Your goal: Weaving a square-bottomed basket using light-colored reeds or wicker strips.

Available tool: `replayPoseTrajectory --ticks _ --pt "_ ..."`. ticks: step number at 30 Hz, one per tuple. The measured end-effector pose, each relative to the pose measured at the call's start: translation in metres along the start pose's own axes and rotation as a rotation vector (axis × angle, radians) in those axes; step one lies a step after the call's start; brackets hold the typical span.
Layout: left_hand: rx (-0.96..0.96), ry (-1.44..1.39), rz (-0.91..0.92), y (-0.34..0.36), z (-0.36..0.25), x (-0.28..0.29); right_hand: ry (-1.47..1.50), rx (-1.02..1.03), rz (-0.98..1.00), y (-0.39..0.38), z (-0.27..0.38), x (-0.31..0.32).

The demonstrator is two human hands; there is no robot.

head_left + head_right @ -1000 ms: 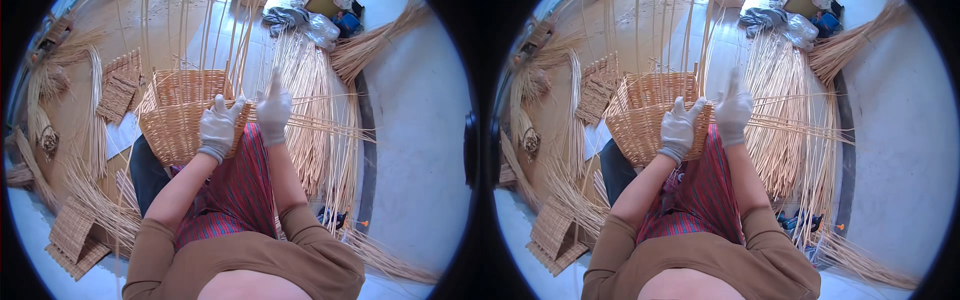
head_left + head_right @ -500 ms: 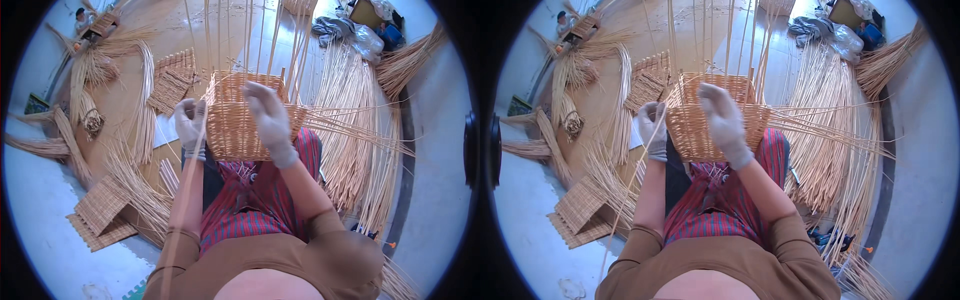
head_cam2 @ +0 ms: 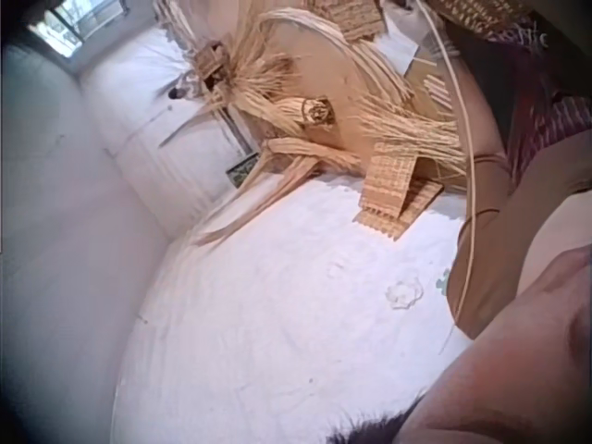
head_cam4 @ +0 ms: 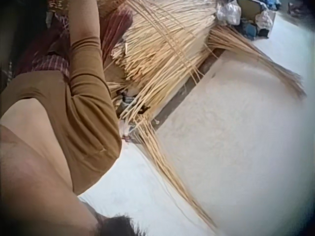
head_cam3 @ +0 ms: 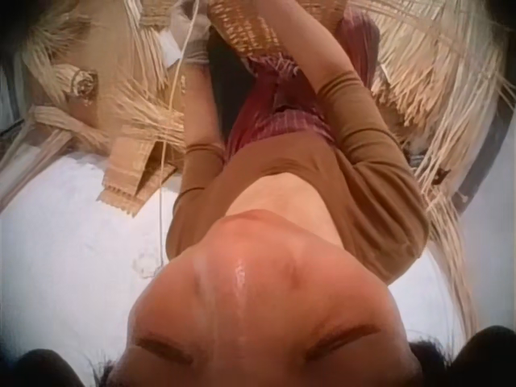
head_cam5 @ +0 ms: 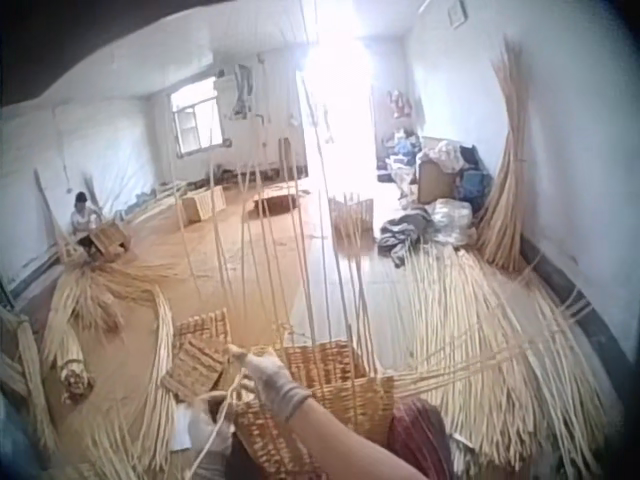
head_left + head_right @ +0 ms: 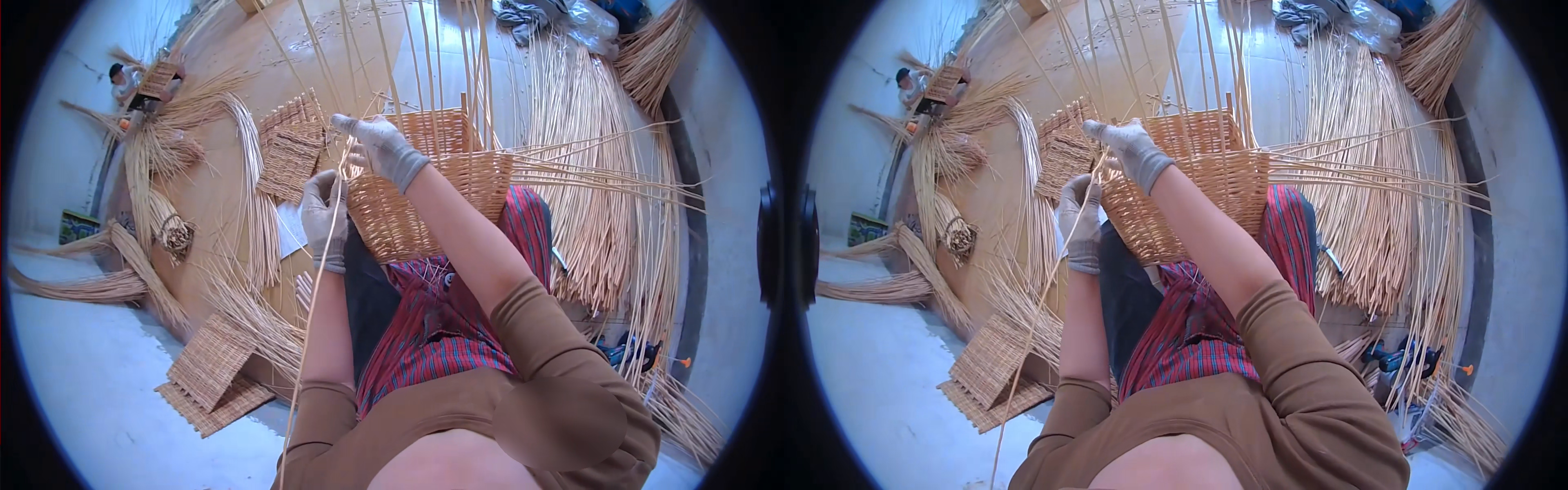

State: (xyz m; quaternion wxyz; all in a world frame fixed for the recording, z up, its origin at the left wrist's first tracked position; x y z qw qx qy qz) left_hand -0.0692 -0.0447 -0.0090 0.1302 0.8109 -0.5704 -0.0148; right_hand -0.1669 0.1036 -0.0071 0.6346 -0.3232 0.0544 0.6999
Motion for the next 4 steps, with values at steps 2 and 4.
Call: replayPoseTrajectory --ticks 2,4 --pt "0.014 -0.099 0.11 0.001 0.004 -0.002 0.053 0.067 0.031 -0.012 0.004 -0.003" --pt "0.022 -0.035 0.15 0.003 0.006 0.001 0.048 0.034 -0.01 -0.018 0.005 -0.005"
Point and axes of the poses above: each hand's wrist, its own y-axis towards the middle knuckle, its own x-axis out of the back of the hand, z = x × y, the point moved 7 cm from there along y, towards the middle knuckle, and after that the axes turned 2 degrees about -z, right-handed, at the moved point
